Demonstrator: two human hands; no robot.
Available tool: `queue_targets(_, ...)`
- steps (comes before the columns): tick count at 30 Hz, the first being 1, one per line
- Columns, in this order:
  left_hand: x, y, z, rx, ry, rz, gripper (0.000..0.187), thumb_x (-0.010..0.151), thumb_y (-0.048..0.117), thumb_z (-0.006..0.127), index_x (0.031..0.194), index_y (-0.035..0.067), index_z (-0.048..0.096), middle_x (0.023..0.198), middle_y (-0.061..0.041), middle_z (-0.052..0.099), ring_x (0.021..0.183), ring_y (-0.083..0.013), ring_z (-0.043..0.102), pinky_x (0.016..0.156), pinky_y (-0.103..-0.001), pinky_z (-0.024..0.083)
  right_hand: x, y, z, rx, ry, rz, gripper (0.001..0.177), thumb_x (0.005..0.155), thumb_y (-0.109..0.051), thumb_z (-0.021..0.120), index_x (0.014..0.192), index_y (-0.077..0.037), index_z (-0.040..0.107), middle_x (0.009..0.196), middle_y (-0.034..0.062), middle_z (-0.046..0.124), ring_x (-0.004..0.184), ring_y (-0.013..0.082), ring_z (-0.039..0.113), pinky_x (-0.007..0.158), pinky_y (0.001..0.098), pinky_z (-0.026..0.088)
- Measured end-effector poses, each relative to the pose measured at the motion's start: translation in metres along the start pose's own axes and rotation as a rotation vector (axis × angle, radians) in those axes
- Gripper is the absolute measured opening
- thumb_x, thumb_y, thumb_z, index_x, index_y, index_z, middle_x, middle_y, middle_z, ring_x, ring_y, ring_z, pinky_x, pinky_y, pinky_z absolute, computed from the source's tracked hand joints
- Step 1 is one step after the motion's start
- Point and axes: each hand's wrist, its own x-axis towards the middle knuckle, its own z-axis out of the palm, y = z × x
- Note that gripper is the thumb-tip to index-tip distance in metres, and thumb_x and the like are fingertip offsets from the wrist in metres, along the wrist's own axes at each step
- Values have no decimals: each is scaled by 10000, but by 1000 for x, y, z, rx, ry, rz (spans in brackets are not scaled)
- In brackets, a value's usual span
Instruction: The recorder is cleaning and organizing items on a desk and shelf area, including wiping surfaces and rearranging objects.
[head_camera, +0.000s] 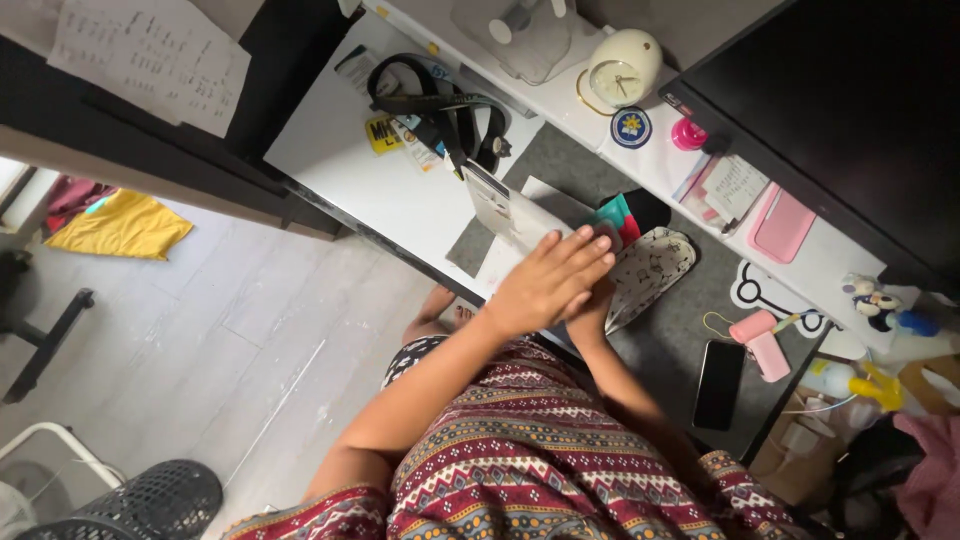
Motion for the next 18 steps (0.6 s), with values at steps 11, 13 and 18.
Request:
queue_targets(11,25,-69,-8,-161,441,-469,420,1038,159,542,1457,155,571,1563,-173,520,1463,-323,468,1194,-483,399,3,-22,7,205,59,75,303,1101,-204,593,1330,-8,563,1257,76,661,1138,152,603,1019,306,466)
queue_targets(13,31,-86,0,-441,527,-925,308,1138,231,459,1345,101,647,1262,-205,675,1126,-321,634,957,-388,507,11,-16,4,408,239,166,375,1067,-202,624,1373,-15,514,1307,111,640,1167,183,607,1044,359,471)
queue_targets(18,-57,-180,53,-338,693,-975,367,1139,279,488,1267,-8,679,1127,-188,714,1015,-273,667,888,-350,518,34,-14,-19,645,410,375,424,1035,-230,617,1388,-43,474,1387,96,604,1259,215,572,1103,406,437)
